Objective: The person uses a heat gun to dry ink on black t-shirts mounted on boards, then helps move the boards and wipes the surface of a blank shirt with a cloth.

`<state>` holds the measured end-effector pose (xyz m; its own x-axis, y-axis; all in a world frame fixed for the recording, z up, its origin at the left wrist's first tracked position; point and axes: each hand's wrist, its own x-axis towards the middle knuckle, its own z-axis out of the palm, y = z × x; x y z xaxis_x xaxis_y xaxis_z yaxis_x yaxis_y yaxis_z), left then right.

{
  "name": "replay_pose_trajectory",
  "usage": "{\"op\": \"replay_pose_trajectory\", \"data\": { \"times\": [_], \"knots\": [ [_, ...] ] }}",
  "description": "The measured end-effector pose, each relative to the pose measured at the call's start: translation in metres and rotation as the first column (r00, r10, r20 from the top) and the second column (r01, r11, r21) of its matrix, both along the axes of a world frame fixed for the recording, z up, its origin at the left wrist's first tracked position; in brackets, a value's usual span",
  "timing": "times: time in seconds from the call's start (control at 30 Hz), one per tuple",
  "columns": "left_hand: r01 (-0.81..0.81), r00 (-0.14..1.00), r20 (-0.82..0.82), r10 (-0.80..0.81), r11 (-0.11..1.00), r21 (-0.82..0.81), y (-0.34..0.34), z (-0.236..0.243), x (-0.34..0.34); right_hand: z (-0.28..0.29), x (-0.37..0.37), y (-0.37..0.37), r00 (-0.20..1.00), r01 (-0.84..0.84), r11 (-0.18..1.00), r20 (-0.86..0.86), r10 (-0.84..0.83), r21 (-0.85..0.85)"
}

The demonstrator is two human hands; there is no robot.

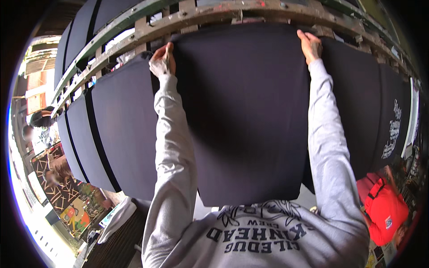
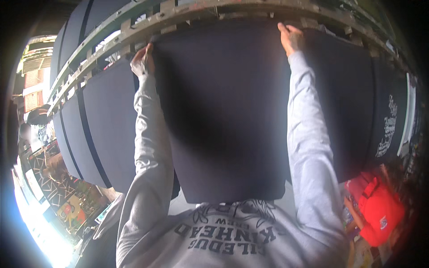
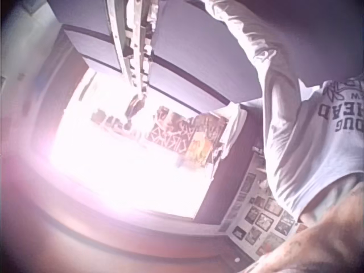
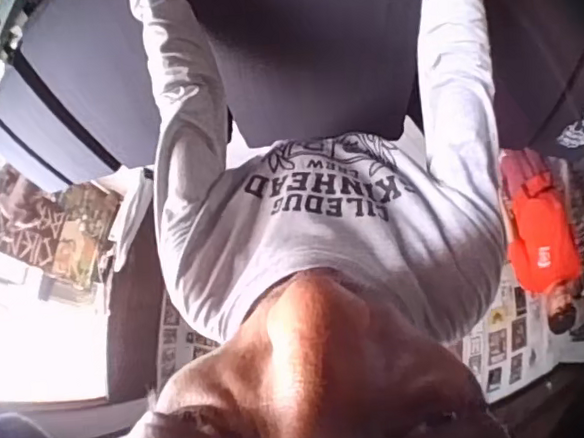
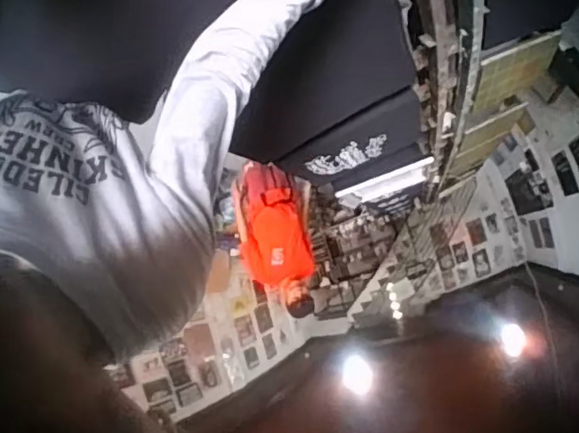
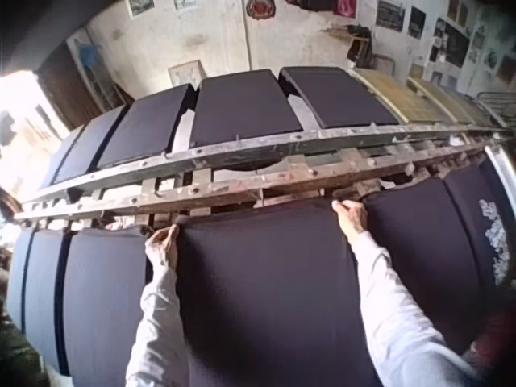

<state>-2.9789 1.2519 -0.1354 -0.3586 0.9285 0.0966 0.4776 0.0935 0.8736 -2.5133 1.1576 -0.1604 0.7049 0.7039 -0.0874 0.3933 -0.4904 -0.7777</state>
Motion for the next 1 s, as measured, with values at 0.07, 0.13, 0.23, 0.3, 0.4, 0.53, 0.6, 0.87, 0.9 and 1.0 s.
{"op": "replay_pose_trajectory", "data": {
  "times": [0.07, 0.13, 0.23, 0.3, 0.4, 0.53, 0.6, 0.87, 0.9, 1.0],
  "knots": [
    [0.044, 0.998, 0.046, -0.039, 0.994, -0.105, 0.003, 0.003, 0.000, 0.003, 0.004, -0.001, 0.960, -0.011, 1.000, -0.279, 0.002, -0.028],
    [0.151, 0.916, 0.385, -0.116, 0.987, -0.060, -0.005, -0.007, -0.014, 0.002, 0.009, -0.014, 0.903, 0.012, 1.000, -0.429, -0.005, 0.013],
    [0.269, 0.683, 0.730, 0.008, 0.927, -0.262, -0.040, -0.029, -0.046, 0.016, -0.004, -0.074, 0.829, 0.019, 0.994, -0.557, 0.047, 0.112],
    [0.441, 0.617, 0.775, -0.134, 0.875, -0.199, -0.104, -0.073, -0.100, 0.014, -0.047, -0.112, 0.774, 0.091, 0.993, -0.633, -0.023, 0.076],
    [0.564, 0.558, 0.825, 0.089, 0.689, -0.456, -0.183, -0.048, -0.061, -0.095, -0.003, -0.195, 0.715, -0.134, 0.960, -0.646, 0.266, 0.246],
    [0.549, 0.589, 0.795, 0.145, 0.649, -0.526, -0.250, -0.060, -0.085, -0.095, -0.031, -0.191, 0.689, -0.035, 0.987, -0.711, 0.139, 0.158],
    [0.525, 0.612, 0.778, 0.140, 0.664, -0.532, -0.252, -0.066, -0.091, -0.095, -0.035, -0.187, 0.690, -0.025, 0.989, -0.713, 0.124, 0.148],
    [0.437, 0.684, 0.723, 0.100, 0.736, -0.516, -0.210, -0.090, -0.105, -0.102, -0.047, -0.171, 0.695, 0.001, 0.990, -0.712, 0.103, 0.143],
    [0.423, 0.697, 0.712, 0.092, 0.749, -0.511, -0.203, -0.091, -0.109, -0.103, -0.049, -0.164, 0.692, 0.003, 0.989, -0.714, 0.105, 0.148],
    [0.406, 0.713, 0.699, 0.061, 0.777, -0.482, -0.176, -0.106, -0.107, -0.101, -0.035, -0.146, 0.713, 0.011, 0.987, -0.693, 0.107, 0.163]
  ]
}}
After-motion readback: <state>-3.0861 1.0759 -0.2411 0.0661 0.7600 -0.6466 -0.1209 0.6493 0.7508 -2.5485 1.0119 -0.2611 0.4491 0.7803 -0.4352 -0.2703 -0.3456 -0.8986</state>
